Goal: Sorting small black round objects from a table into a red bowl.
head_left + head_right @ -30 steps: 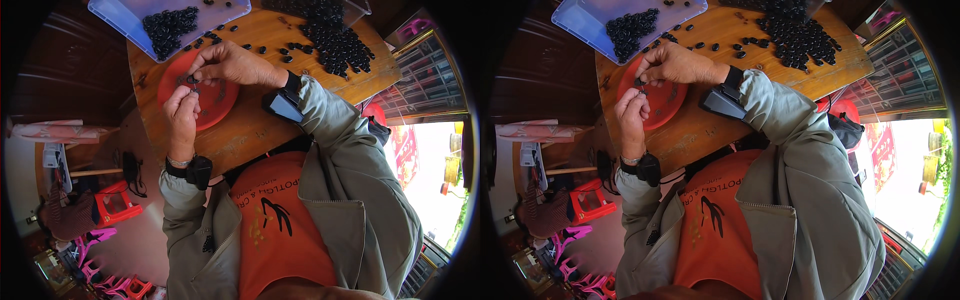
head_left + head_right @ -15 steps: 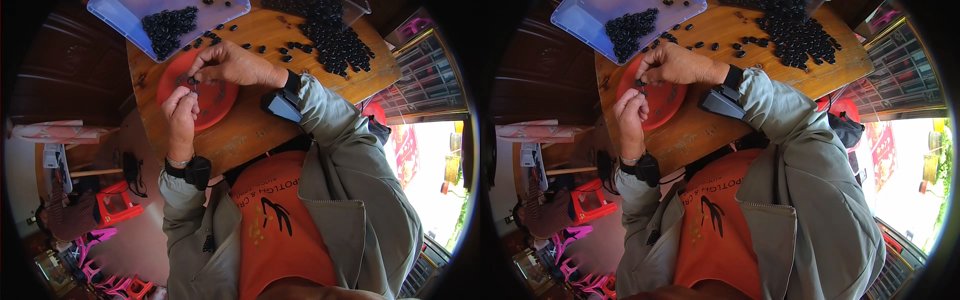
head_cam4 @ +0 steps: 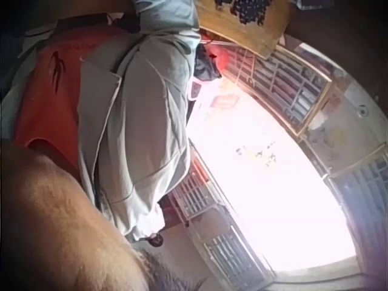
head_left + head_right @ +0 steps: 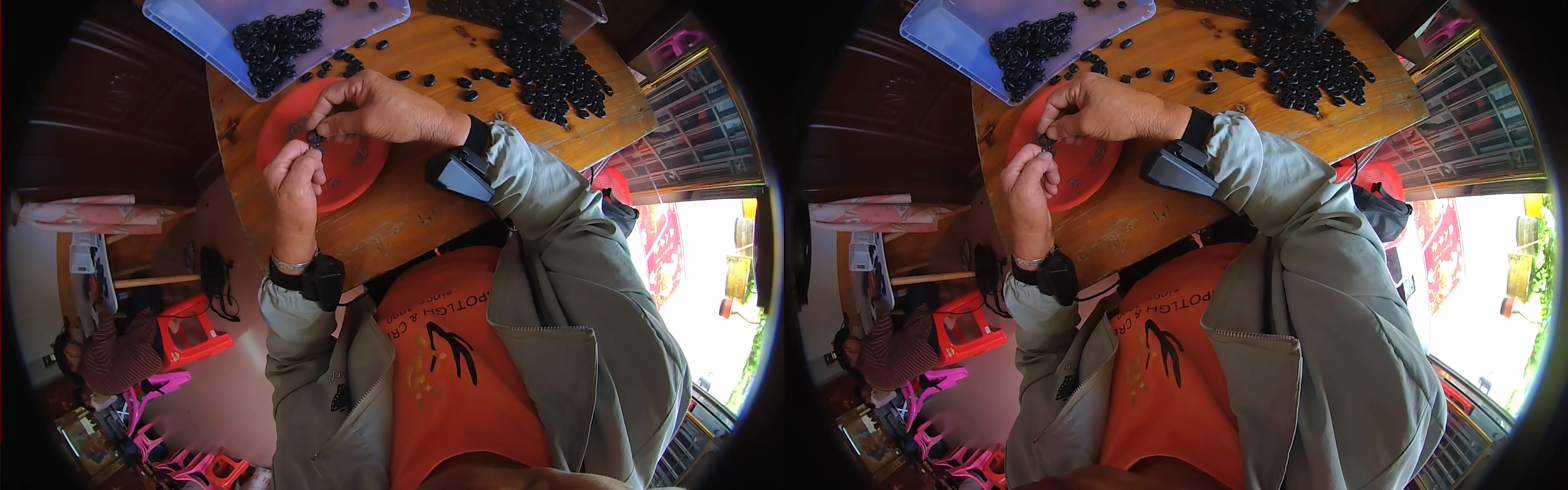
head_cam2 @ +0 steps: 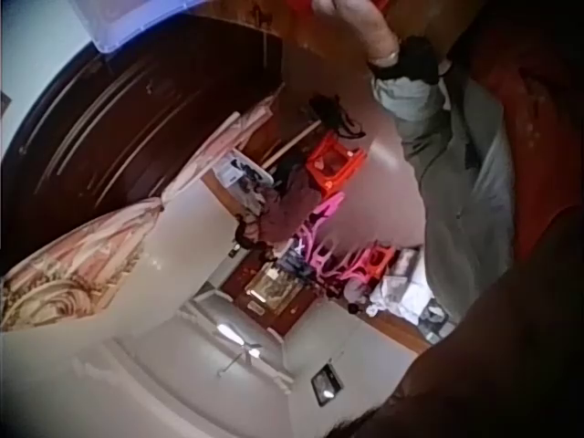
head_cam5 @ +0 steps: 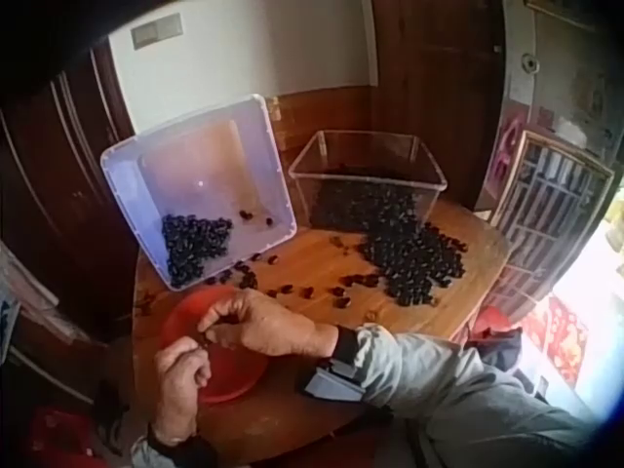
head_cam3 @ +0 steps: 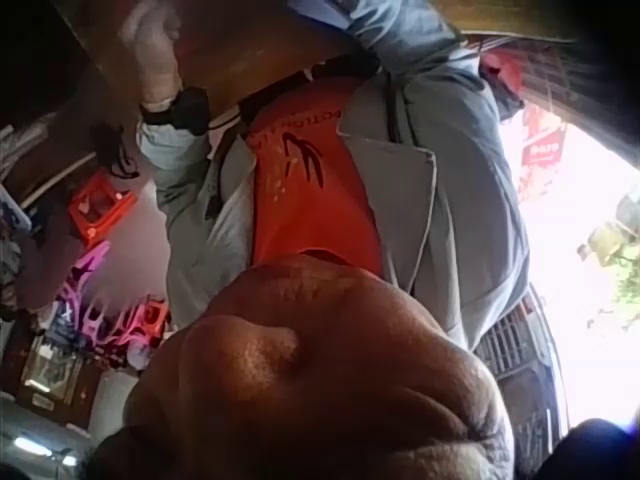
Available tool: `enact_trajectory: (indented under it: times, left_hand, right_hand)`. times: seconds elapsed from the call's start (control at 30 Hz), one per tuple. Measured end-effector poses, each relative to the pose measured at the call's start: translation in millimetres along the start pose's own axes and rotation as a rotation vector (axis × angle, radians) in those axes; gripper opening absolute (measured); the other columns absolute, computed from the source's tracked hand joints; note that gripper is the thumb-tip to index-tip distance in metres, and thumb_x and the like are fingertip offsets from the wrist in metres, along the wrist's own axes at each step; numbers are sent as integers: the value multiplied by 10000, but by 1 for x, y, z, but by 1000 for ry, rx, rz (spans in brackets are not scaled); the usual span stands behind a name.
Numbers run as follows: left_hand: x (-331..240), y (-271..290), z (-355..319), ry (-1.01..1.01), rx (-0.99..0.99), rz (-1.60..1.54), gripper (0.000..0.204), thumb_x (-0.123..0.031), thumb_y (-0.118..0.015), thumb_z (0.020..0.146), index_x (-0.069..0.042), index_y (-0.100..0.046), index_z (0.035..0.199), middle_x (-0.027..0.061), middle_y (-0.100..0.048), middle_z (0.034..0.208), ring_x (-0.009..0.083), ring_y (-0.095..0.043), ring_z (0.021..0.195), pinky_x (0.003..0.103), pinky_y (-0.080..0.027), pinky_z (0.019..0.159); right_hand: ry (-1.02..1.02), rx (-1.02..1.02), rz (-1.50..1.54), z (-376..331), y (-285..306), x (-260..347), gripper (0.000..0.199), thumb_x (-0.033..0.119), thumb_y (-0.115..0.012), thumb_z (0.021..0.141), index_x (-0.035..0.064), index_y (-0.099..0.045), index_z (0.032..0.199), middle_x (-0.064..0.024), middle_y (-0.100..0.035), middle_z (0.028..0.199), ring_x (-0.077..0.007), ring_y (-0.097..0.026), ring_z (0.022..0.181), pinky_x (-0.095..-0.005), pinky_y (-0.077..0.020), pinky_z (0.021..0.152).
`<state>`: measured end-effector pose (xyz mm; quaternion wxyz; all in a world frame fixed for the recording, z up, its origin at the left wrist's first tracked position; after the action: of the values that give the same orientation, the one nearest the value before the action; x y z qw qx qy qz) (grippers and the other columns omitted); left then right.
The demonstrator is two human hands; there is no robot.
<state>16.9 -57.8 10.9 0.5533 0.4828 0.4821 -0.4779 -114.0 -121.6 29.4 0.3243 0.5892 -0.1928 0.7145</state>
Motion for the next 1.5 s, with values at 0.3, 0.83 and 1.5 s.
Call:
enact_trajectory:
  times: [0.3,0.83,1.5]
  left_hand:
    - [2,0,0,-3,-15,-11,167,-152,-530,850,-56,-523,714,-26,-474,608,35,-419,535,190,-329,476]
    - [-3,-1,-6,-30,-92,-84,185,-181,-520,881,-54,-540,747,-30,-472,629,35,-410,553,184,-331,496]
    - [-12,-1,-9,-73,-123,-4,231,-199,-506,874,-59,-503,691,-17,-461,614,52,-397,562,200,-313,524]
  right_hand:
    - [-42,25,0,-2,-1,2,194,46,-570,874,11,-635,1054,-37,-652,903,-98,-617,787,-248,-557,657]
    - [81,-11,-136,-2,-12,8,271,23,-689,787,21,-614,1048,-7,-620,845,-83,-579,822,-240,-494,761]
    - [89,3,-71,-4,-9,12,206,14,-600,856,13,-627,1060,-36,-662,950,-87,-617,863,-232,-511,770]
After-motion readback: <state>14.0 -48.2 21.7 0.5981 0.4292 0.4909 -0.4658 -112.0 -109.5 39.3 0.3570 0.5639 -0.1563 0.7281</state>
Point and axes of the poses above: each hand's wrist, its own z-axis towards the middle knuckle, its own y-axis out of the back of the hand, x = y × z, the point moved 6 cm from there along z, towards the middle knuckle
